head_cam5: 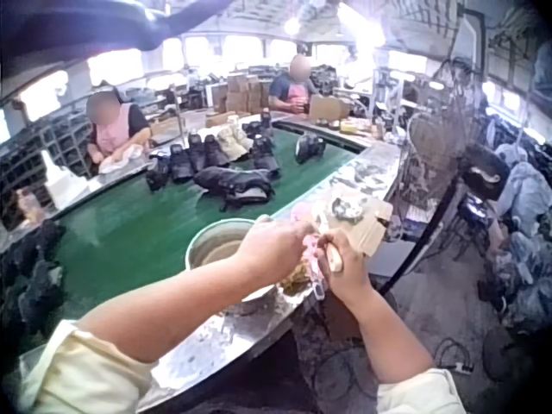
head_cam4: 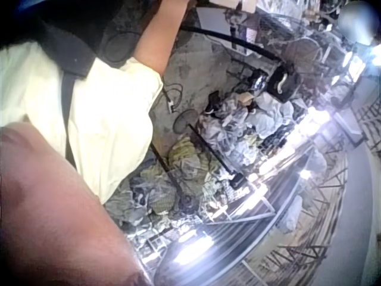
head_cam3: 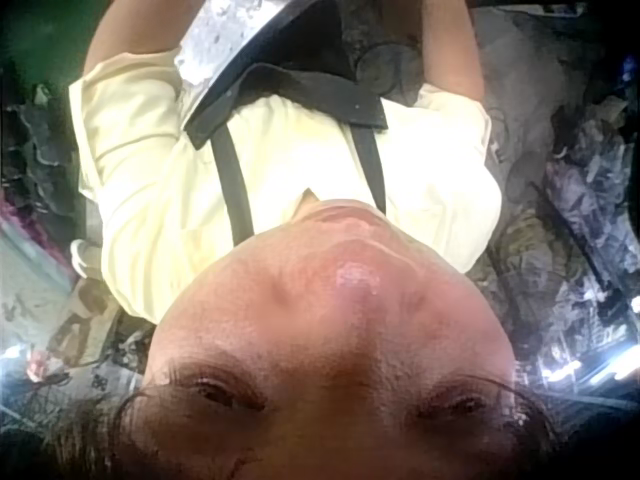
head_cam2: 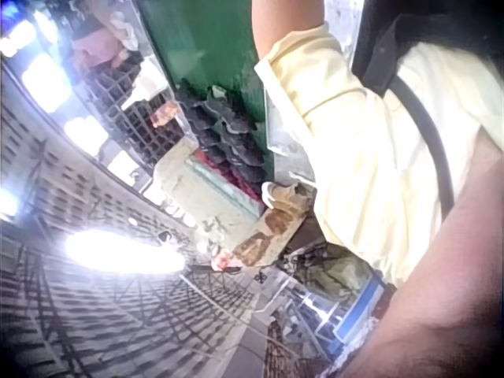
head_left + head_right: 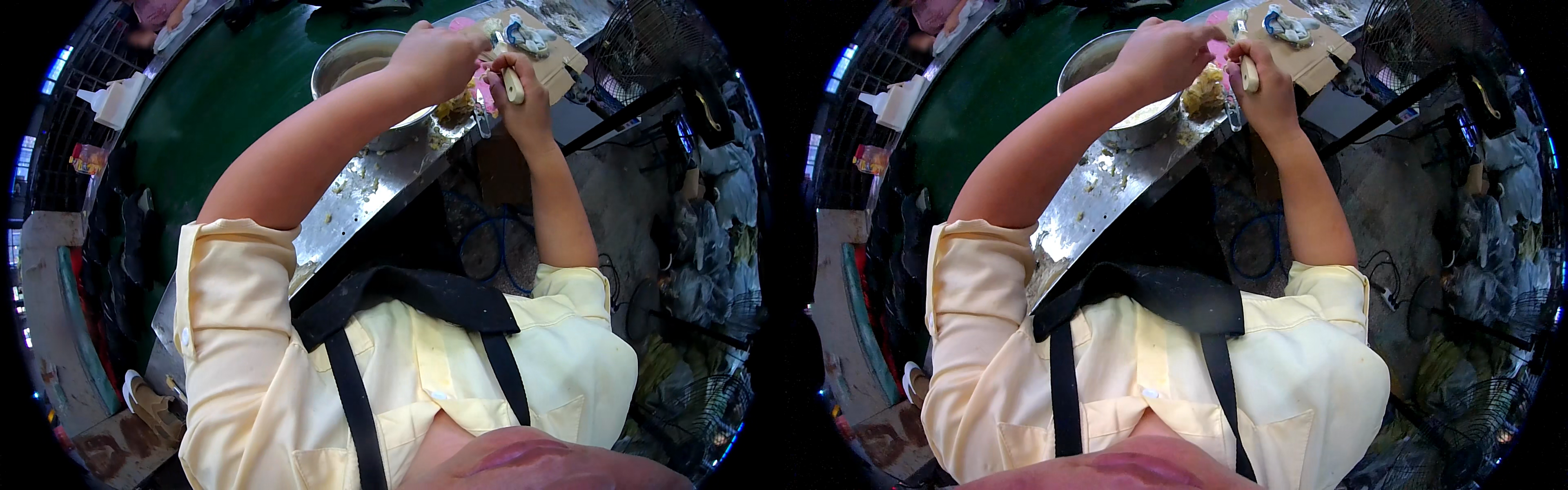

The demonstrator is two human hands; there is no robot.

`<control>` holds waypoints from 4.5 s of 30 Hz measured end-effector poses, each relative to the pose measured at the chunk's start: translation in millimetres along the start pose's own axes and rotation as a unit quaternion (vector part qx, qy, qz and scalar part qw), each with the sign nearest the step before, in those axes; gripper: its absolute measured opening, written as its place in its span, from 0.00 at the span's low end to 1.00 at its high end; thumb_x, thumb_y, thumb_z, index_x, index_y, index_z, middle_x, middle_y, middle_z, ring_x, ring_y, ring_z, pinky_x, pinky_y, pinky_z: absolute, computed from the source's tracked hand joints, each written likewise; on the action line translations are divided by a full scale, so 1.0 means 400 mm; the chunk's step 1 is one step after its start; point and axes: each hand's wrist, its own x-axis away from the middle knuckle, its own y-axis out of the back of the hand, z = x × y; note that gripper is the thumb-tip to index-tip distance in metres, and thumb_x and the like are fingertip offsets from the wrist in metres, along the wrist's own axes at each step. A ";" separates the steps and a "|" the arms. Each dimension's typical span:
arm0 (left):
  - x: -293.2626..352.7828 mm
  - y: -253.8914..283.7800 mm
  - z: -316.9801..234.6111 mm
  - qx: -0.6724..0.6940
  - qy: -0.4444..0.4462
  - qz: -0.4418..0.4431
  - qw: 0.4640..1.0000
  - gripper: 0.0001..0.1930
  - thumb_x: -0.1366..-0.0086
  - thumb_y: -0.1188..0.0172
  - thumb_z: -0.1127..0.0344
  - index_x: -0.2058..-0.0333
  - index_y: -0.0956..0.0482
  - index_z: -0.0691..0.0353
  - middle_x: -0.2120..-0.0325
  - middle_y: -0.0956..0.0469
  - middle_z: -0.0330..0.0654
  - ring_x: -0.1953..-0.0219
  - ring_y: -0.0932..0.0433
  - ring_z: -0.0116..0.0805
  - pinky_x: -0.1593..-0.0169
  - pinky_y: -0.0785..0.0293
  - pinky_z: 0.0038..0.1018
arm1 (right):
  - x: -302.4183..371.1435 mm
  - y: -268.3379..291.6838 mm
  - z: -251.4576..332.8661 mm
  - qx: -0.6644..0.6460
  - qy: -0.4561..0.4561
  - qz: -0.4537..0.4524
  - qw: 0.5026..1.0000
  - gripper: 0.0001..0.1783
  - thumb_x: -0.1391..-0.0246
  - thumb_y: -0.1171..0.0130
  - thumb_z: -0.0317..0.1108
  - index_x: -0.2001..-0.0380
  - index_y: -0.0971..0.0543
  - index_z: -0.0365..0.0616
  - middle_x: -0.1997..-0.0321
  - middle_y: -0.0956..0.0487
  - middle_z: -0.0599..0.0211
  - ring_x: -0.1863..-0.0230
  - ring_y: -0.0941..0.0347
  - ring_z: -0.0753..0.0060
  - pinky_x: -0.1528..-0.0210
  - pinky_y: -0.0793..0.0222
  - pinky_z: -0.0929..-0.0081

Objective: The person applies glue to the inner surface of shoe soles using a brush and then places the components onto a moving conveyor belt.

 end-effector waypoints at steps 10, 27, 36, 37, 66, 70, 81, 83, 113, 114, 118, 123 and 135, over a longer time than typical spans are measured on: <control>0.256 0.254 0.058 0.285 0.147 -0.276 0.906 0.10 0.47 0.54 0.79 0.77 0.22 0.64 0.67 0.21 0.43 0.58 0.25 0.35 0.50 0.33 0.28 | -0.003 0.002 0.065 -0.133 -0.001 -0.035 0.990 0.08 0.48 0.45 0.28 0.63 0.31 0.46 0.67 0.20 0.63 0.68 0.22 0.68 0.66 0.27 0.75; 0.961 0.306 0.251 0.285 0.571 -0.370 0.675 0.10 0.38 0.43 0.65 0.65 0.23 0.66 0.71 0.21 0.39 0.68 0.25 0.24 0.60 0.30 0.19 | 0.247 0.061 0.123 -0.188 -0.113 -0.188 0.957 0.07 0.45 0.50 0.22 0.64 0.36 0.41 0.63 0.23 0.52 0.68 0.26 0.77 0.61 0.27 0.80; 0.951 0.219 0.271 0.361 0.528 -0.311 0.703 0.15 0.34 0.50 0.57 0.75 0.28 0.61 0.81 0.28 0.35 0.74 0.30 0.22 0.67 0.34 0.18 | 0.198 0.038 0.222 -0.199 0.050 -0.170 0.964 0.09 0.42 0.49 0.32 0.65 0.36 0.42 0.67 0.23 0.52 0.71 0.27 0.75 0.63 0.29 0.79; 0.950 0.221 0.268 0.384 0.516 -0.294 0.707 0.17 0.34 0.50 0.56 0.77 0.29 0.61 0.82 0.29 0.35 0.74 0.30 0.22 0.67 0.34 0.18 | 0.196 0.035 0.224 -0.189 0.056 -0.169 0.966 0.10 0.42 0.49 0.34 0.65 0.36 0.42 0.67 0.23 0.52 0.71 0.27 0.75 0.63 0.29 0.78; 0.910 0.183 0.249 0.375 0.532 -0.293 0.701 0.16 0.40 0.41 0.57 0.77 0.23 0.66 0.83 0.26 0.35 0.81 0.30 0.19 0.75 0.34 0.15 | 0.206 -0.108 0.279 -0.151 0.121 -0.114 0.974 0.14 0.40 0.51 0.42 0.63 0.37 0.43 0.67 0.24 0.51 0.71 0.31 0.72 0.67 0.33 0.78; 0.895 0.182 0.242 0.334 0.514 -0.333 0.716 0.10 0.40 0.40 0.65 0.75 0.22 0.66 0.82 0.25 0.36 0.80 0.30 0.19 0.74 0.34 0.15 | 0.220 -0.163 0.326 -0.166 0.209 -0.082 0.960 0.11 0.44 0.48 0.35 0.64 0.35 0.41 0.70 0.26 0.49 0.71 0.29 0.62 0.68 0.30 0.72; 0.903 0.256 0.236 0.402 0.597 -0.344 0.604 0.18 0.39 0.42 0.57 0.82 0.32 0.59 0.86 0.31 0.34 0.79 0.30 0.21 0.72 0.33 0.17 | 0.285 -0.346 0.390 -0.206 0.218 0.089 0.950 0.12 0.54 0.40 0.26 0.65 0.28 0.46 0.68 0.24 0.58 0.70 0.27 0.59 0.69 0.31 0.69; 0.913 0.222 0.259 0.358 0.518 -0.354 0.692 0.18 0.37 0.46 0.56 0.81 0.32 0.60 0.85 0.30 0.34 0.78 0.29 0.22 0.71 0.32 0.18 | 0.284 -0.361 0.397 -0.205 0.215 0.102 0.949 0.12 0.55 0.40 0.25 0.65 0.28 0.46 0.68 0.25 0.58 0.70 0.27 0.59 0.69 0.31 0.69; 0.912 0.271 0.218 0.470 0.545 -0.289 0.631 0.24 0.43 0.43 0.44 0.83 0.30 0.60 0.87 0.32 0.33 0.91 0.37 0.20 0.80 0.35 0.18 | 0.332 -0.423 0.366 -0.213 0.197 0.101 0.952 0.09 0.48 0.46 0.24 0.63 0.31 0.43 0.67 0.25 0.52 0.67 0.27 0.59 0.63 0.31 0.69; 0.920 0.269 0.221 0.478 0.553 -0.298 0.615 0.23 0.42 0.43 0.45 0.81 0.30 0.60 0.86 0.32 0.33 0.89 0.36 0.20 0.79 0.34 0.18 | 0.333 -0.425 0.368 -0.214 0.193 0.103 0.952 0.08 0.48 0.46 0.24 0.63 0.31 0.43 0.67 0.25 0.52 0.67 0.27 0.59 0.63 0.31 0.69; 0.922 0.236 0.241 0.452 0.499 -0.369 0.641 0.15 0.40 0.41 0.55 0.73 0.30 0.61 0.82 0.29 0.34 0.80 0.32 0.21 0.73 0.32 0.18 | 0.333 -0.424 0.373 -0.210 0.189 0.103 0.954 0.08 0.48 0.47 0.24 0.64 0.30 0.43 0.67 0.25 0.51 0.67 0.27 0.59 0.63 0.30 0.69; 0.905 0.220 0.233 0.466 0.473 -0.368 0.651 0.07 0.44 0.39 0.73 0.70 0.28 0.62 0.76 0.23 0.40 0.74 0.26 0.25 0.67 0.28 0.20 | 0.333 -0.429 0.361 -0.229 0.193 0.107 0.948 0.08 0.47 0.47 0.24 0.63 0.31 0.42 0.68 0.26 0.49 0.67 0.27 0.57 0.63 0.30 0.67; 0.894 0.281 0.205 0.552 0.465 -0.384 0.576 0.05 0.47 0.36 0.73 0.74 0.23 0.66 0.74 0.20 0.48 0.73 0.20 0.33 0.67 0.23 0.25 | 0.340 -0.431 0.365 -0.228 0.189 0.110 0.949 0.08 0.47 0.49 0.21 0.62 0.31 0.40 0.67 0.26 0.50 0.66 0.28 0.58 0.63 0.30 0.67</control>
